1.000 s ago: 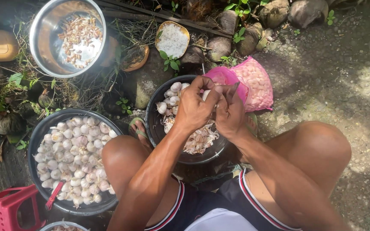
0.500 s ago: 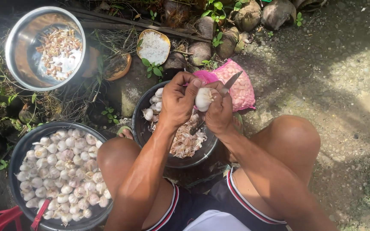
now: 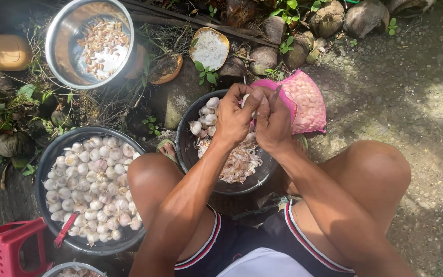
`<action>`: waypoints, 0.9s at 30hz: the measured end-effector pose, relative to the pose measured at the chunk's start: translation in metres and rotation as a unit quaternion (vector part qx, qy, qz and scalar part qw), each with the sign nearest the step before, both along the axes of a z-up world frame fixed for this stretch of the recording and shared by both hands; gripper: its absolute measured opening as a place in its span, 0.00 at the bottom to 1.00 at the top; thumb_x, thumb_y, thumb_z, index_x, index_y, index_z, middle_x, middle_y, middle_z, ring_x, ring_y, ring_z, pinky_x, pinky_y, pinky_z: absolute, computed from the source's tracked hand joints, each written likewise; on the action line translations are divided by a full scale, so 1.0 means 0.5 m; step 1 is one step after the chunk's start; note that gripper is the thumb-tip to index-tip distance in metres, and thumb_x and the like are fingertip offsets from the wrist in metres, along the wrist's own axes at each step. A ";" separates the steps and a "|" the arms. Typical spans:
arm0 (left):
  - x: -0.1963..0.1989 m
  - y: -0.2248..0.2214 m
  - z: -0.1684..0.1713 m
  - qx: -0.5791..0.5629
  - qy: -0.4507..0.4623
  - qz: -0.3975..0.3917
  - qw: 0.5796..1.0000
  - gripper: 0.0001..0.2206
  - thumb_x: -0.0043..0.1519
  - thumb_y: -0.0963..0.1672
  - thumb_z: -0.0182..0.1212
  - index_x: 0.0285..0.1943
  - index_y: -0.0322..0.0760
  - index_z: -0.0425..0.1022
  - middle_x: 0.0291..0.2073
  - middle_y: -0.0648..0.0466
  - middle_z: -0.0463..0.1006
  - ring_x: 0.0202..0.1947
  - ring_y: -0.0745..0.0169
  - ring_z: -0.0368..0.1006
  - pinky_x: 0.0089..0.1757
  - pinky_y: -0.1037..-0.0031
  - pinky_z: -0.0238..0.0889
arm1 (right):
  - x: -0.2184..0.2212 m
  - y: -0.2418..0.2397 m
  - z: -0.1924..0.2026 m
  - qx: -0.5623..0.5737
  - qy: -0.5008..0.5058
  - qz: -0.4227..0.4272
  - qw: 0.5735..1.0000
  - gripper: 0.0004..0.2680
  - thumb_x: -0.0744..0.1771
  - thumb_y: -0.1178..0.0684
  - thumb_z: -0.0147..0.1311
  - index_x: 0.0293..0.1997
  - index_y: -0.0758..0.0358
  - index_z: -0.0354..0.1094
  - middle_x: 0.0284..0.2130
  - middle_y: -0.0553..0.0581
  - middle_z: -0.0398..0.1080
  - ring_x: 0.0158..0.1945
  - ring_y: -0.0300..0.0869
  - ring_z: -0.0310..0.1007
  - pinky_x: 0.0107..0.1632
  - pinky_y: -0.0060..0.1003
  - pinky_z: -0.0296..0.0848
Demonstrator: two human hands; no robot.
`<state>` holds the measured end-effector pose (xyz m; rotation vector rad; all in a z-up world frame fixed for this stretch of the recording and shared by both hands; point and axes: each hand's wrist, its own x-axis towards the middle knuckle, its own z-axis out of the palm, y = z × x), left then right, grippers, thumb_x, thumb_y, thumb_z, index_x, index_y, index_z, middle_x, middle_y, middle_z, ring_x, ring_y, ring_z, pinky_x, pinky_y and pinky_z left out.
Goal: Peeling garlic cloves by hand and with a small knife, placing the peeled cloves into a pink bag.
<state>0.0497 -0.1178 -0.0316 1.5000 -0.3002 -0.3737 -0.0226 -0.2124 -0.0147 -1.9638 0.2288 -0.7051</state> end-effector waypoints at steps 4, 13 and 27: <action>-0.007 0.003 -0.007 -0.021 -0.012 0.004 1.000 0.14 0.64 0.50 0.66 0.41 0.35 0.77 0.26 0.51 0.76 0.26 0.67 0.71 0.29 0.75 0.67 | 0.003 0.007 -0.010 0.009 -0.026 -0.011 1.000 0.13 0.74 0.48 0.40 0.53 0.65 0.72 0.34 0.68 0.74 0.39 0.61 0.77 0.43 0.54 0.74; 0.021 0.000 0.000 -0.001 -0.067 0.005 0.998 0.11 0.63 0.49 0.65 0.40 0.38 0.79 0.26 0.49 0.78 0.29 0.64 0.71 0.33 0.68 0.68 | 0.035 0.022 -0.042 0.048 -0.069 -0.081 0.993 0.11 0.72 0.53 0.40 0.49 0.65 0.71 0.33 0.66 0.73 0.39 0.56 0.76 0.45 0.50 0.74; 0.081 0.030 0.068 -0.262 -0.014 -0.048 0.964 0.14 0.65 0.46 0.54 0.46 0.27 0.78 0.27 0.40 0.78 0.21 0.64 0.72 0.20 0.74 0.68 | 0.057 0.004 0.043 0.486 -0.035 0.040 0.872 0.09 0.71 0.53 0.52 0.52 0.69 0.70 0.25 0.55 0.65 0.18 0.32 0.58 0.17 0.26 0.65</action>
